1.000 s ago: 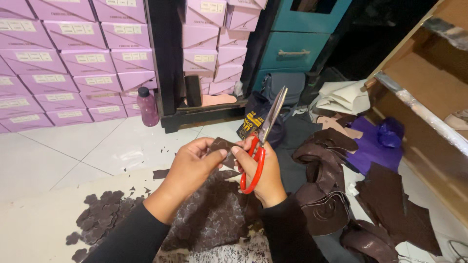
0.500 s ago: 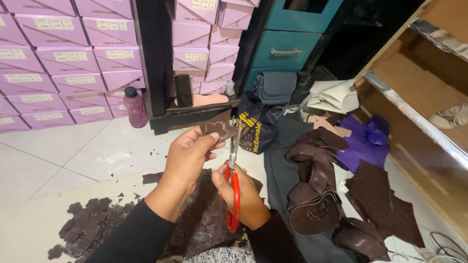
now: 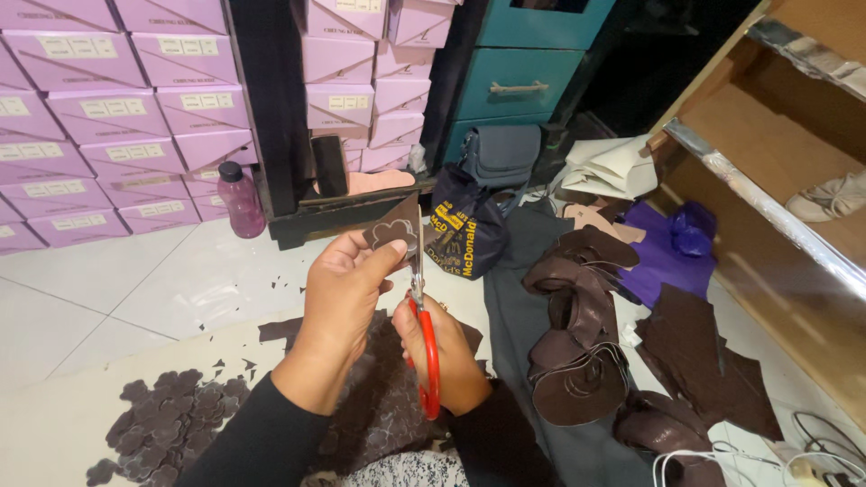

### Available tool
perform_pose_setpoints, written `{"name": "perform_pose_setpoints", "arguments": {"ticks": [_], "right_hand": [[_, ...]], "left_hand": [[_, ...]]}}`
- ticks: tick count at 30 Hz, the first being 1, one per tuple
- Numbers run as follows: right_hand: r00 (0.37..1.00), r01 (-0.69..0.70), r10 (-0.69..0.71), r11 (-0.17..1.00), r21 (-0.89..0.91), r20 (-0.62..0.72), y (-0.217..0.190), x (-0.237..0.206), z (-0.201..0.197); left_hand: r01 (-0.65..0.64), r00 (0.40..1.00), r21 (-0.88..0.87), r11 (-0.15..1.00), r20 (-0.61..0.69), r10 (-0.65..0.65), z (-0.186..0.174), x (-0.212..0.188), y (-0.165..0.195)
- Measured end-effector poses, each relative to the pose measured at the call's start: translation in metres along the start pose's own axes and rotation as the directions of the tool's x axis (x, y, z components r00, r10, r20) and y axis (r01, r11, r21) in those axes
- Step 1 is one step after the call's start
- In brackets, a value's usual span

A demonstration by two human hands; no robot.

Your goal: The person uses red-handled scissors to cut small, flower-shaped pieces from a sheet of brown patterned leather. They hold the leather with one hand and carefully cut along the outlines with the other, placing the finished pieces on the floor.

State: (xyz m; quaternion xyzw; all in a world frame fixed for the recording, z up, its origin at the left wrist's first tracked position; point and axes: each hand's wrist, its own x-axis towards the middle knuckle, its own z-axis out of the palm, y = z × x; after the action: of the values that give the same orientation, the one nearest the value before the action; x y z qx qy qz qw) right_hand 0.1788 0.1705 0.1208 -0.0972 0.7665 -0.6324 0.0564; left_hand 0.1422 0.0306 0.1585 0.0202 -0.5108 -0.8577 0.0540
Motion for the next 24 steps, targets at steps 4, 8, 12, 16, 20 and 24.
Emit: {"name": "perform_pose_setpoints", "arguments": {"ticks": [4,8,12,16,20,24], "right_hand": [[0.991,0.111,-0.119,0.987,0.115,0.065,0.011,-0.003,-0.005],[0.981,0.137,-0.172,0.946,0.293,0.095,0.022,0.004,-0.003],[0.992,0.073,-0.104,0.939,0.337,0.075,0.029,0.011,-0.003],[0.996,0.025,-0.049,0.951,0.307,0.071,0.031,0.015,-0.004],[0.997,0.018,-0.039,0.957,0.291,0.067,0.03,0.016,-0.008],[0.997,-0.002,-0.024,0.951,0.31,0.079,0.031,0.015,-0.012]], "left_hand": [[-0.028,1.0,0.008,1.0,0.009,0.028,0.001,0.0,0.002],[-0.037,0.999,-0.034,0.999,0.013,0.037,0.005,0.001,-0.005],[-0.021,1.0,-0.051,0.998,0.017,0.022,0.002,0.003,-0.013],[0.064,0.998,-0.118,0.991,0.035,-0.06,-0.003,0.009,-0.023],[0.109,0.993,-0.252,0.962,0.073,-0.093,-0.004,0.014,-0.034],[0.152,0.988,-0.311,0.938,0.081,-0.134,-0.004,0.014,-0.035]]}}
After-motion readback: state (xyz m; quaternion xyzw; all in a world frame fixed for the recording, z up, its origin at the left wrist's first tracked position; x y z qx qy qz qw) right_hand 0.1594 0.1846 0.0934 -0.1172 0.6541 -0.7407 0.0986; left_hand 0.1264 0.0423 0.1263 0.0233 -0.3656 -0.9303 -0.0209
